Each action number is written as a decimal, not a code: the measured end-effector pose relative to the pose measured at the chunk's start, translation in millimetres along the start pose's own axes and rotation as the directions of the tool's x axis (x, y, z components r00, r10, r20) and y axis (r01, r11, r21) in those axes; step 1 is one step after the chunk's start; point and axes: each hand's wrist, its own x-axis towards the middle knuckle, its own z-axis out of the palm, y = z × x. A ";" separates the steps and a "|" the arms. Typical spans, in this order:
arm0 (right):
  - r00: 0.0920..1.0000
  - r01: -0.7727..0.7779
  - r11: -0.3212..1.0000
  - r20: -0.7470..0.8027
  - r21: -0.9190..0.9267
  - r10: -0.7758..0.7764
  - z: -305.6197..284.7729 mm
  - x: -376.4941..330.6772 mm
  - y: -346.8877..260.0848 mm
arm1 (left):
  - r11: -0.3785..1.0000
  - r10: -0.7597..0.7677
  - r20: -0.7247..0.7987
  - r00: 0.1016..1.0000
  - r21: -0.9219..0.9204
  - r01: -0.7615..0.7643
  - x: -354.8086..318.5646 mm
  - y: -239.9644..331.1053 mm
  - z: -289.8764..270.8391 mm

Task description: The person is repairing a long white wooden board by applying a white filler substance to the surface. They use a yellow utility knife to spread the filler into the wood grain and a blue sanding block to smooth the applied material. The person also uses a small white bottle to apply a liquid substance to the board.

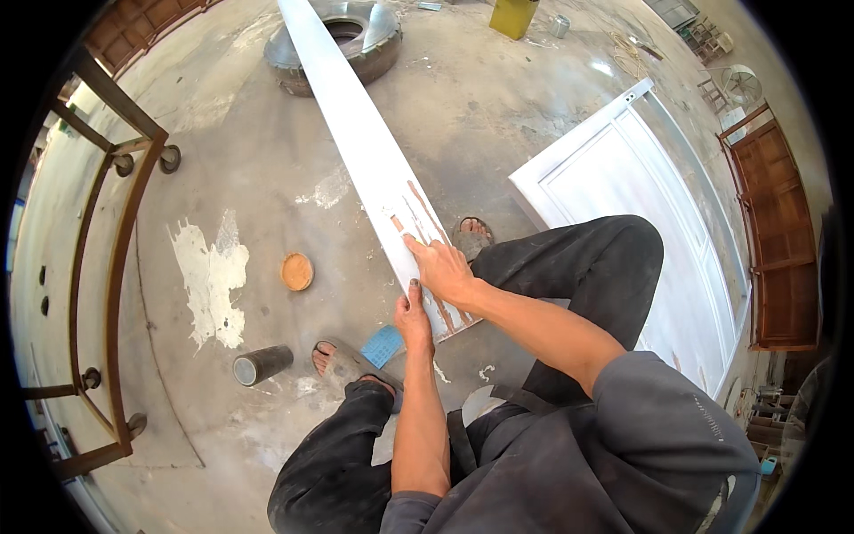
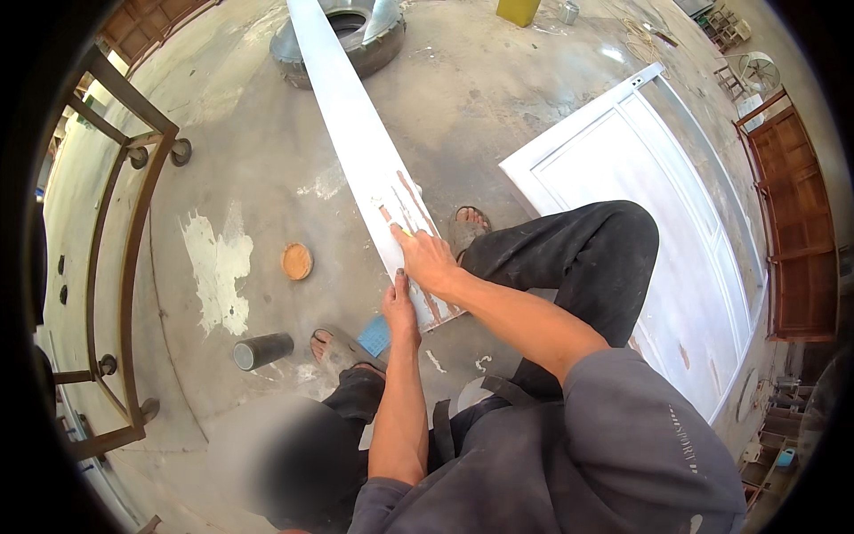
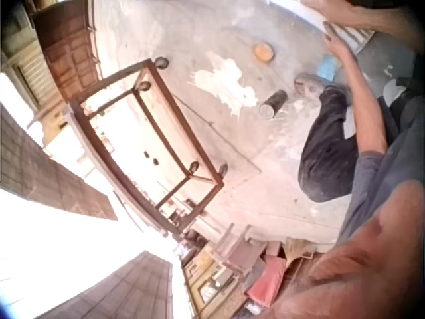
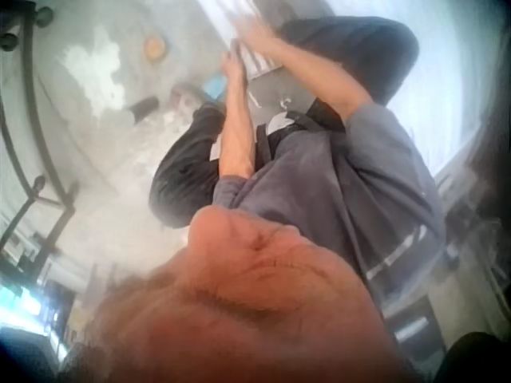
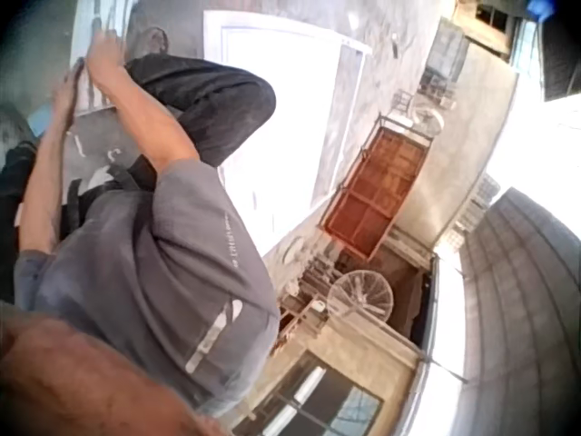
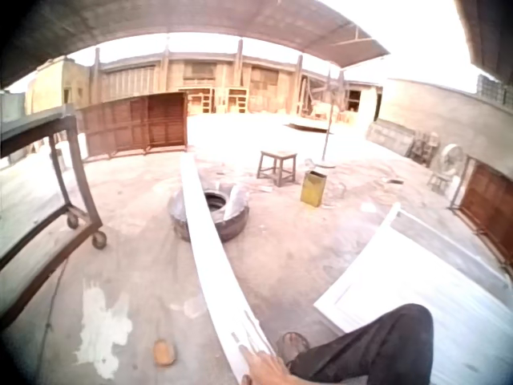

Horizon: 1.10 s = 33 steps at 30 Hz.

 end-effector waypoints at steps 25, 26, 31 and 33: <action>0.999 0.021 1.000 -0.029 0.004 -0.021 -4.6 47.4 8.2 | 0.998 -0.020 0.002 1.000 -0.065 0.020 0.4 -3.7 9.6; 0.997 0.048 0.999 -0.062 -0.018 -0.049 -1.6 40.3 9.8 | 0.999 -0.027 0.004 1.000 -0.040 0.027 -1.6 3.8 8.5; 0.997 0.050 0.998 -0.064 0.047 -0.047 -8.6 34.4 -3.2 | 1.000 0.028 0.000 1.000 -0.004 -0.028 -2.2 10.3 5.5; 0.999 -0.042 0.997 0.004 0.060 0.042 -6.4 57.9 3.6 | 0.999 0.013 -0.001 1.000 -0.032 -0.013 -7.4 9.9 13.3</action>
